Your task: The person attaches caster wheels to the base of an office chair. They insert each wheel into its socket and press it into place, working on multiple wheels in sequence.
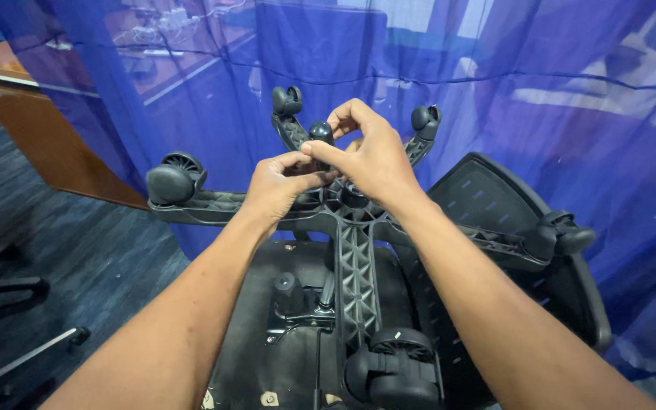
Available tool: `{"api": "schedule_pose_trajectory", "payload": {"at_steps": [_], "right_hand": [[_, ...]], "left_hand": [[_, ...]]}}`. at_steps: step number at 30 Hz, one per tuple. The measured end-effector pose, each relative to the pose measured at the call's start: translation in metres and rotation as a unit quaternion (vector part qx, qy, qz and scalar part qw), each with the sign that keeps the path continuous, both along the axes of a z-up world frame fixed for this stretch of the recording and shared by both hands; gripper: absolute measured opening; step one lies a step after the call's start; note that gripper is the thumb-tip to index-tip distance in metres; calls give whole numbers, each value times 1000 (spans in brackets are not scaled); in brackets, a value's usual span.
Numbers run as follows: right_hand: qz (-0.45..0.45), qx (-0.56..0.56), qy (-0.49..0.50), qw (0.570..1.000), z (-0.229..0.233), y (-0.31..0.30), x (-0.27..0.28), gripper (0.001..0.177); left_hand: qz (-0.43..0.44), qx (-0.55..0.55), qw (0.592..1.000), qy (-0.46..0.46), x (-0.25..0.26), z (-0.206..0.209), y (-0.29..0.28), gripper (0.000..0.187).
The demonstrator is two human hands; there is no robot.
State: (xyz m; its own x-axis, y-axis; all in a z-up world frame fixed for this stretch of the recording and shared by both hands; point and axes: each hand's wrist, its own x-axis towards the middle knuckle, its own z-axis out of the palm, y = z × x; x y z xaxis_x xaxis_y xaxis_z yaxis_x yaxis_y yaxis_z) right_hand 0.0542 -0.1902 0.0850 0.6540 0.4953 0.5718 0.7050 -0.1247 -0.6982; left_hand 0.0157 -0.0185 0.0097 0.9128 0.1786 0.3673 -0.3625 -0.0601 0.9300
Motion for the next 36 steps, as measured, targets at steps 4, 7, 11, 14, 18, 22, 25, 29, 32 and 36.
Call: {"api": "schedule_pose_trajectory", "payload": {"at_steps": [4,7,11,14,18,22,25,29,32,36], "right_hand": [[125,7,40,991,10,-10,-2,35],[166,-18,93,982,16,-18,0,35],[71,-17,29,997,12,-11,2,29],[-26,5,-125,992,6,-7,5,34],[-15,-34,-39,999,10,-8,7,38],[156,-23,96,983,17,-20,9,31],[142,1,130,981,14,-17,5,32],[-43,-24,-91,995,10,-15,2,38],[20,-27,-47,998,18,-19,2,32],[157,-30,131,978,28,-32,3,22]], "left_hand": [[-11,24,999,25,2,-1,0,32],[-23,36,998,37,8,-5,0,35],[-50,59,997,-3,10,-6,0,36],[-37,56,996,-62,15,-3,-11,32],[133,133,981,-35,13,0,-21,28],[-4,113,993,-40,15,12,-8,30],[-69,49,996,-37,15,15,2,40],[23,96,993,-60,17,7,-12,33],[100,197,970,-100,12,7,-13,27],[-24,91,994,-56,7,11,-9,26]]}}
